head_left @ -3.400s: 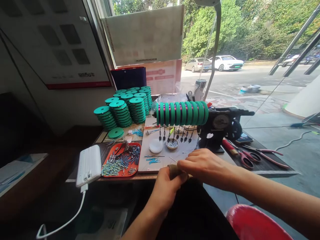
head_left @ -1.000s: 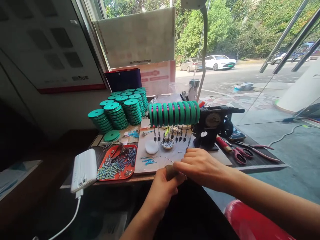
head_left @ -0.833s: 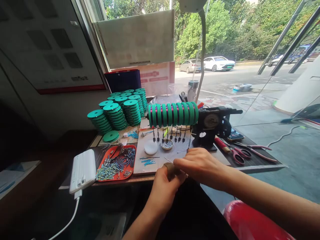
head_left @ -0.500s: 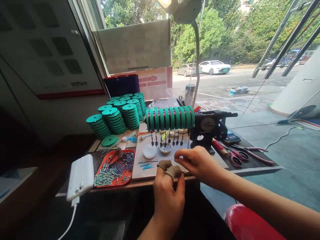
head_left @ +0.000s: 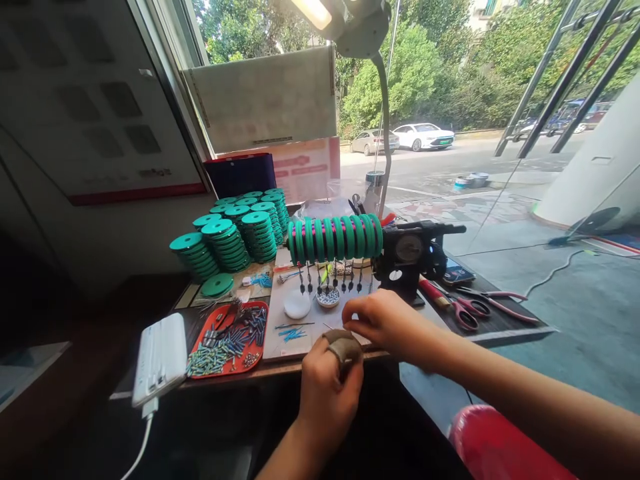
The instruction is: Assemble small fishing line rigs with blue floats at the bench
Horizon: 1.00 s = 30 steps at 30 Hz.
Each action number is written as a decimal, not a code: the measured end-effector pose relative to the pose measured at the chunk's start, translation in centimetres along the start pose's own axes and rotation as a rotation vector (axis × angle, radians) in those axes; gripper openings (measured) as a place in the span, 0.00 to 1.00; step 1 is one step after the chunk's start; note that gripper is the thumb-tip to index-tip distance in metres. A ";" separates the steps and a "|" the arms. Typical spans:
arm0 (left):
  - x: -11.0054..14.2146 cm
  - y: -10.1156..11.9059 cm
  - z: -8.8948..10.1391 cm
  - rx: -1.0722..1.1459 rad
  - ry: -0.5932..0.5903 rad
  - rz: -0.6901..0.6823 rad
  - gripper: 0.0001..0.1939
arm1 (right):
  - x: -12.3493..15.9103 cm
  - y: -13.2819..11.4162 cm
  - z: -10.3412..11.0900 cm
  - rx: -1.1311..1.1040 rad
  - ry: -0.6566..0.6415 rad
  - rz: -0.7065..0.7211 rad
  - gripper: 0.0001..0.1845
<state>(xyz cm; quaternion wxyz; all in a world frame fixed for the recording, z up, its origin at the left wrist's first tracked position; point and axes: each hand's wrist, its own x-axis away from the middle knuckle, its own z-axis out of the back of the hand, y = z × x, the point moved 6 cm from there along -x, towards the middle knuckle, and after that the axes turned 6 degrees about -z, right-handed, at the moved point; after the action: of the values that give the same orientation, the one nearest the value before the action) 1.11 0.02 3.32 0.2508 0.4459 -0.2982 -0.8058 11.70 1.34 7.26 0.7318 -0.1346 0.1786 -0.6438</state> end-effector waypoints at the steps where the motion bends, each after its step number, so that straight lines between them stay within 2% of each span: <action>1: 0.3 -0.8 -0.2 0.112 0.002 0.157 0.05 | 0.6 0.1 0.0 -0.008 0.007 0.025 0.07; 4: 2.0 -2.9 -1.3 0.451 0.045 0.556 0.03 | 2.6 0.4 -0.8 -0.046 -0.030 0.141 0.08; 6: 2.7 -3.6 -2.1 0.589 0.052 0.680 0.05 | 3.5 0.8 -1.6 -0.063 -0.083 0.196 0.07; 8: 3.0 -3.8 -2.6 0.644 0.040 0.745 0.07 | 3.9 1.2 -2.2 -0.067 -0.105 0.202 0.08; 12: 3.0 -3.7 -3.0 0.674 -0.003 0.807 0.07 | 3.9 1.3 -2.3 -0.080 -0.107 0.192 0.09; 19: 2.5 -3.3 -3.5 0.779 -0.077 0.829 0.07 | 3.8 0.9 -2.3 -0.013 -0.146 0.253 0.11; 26: 2.7 -3.4 -3.8 0.787 -0.062 0.861 0.07 | 3.9 0.8 -2.4 0.075 -0.121 0.273 0.10; 28: 2.8 -3.4 -3.8 0.809 -0.069 0.871 0.07 | 4.2 0.9 -2.4 0.062 -0.078 0.292 0.10; 30: 2.8 -3.5 -3.9 0.853 -0.079 0.891 0.06 | 5.0 1.2 -1.7 0.012 0.082 0.334 0.10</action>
<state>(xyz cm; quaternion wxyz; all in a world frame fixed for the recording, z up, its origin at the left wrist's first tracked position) 2.66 -0.46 -2.39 0.3517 0.3094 -0.7608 -0.4492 12.53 -3.37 4.74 0.8215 -0.0725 0.2242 -0.5193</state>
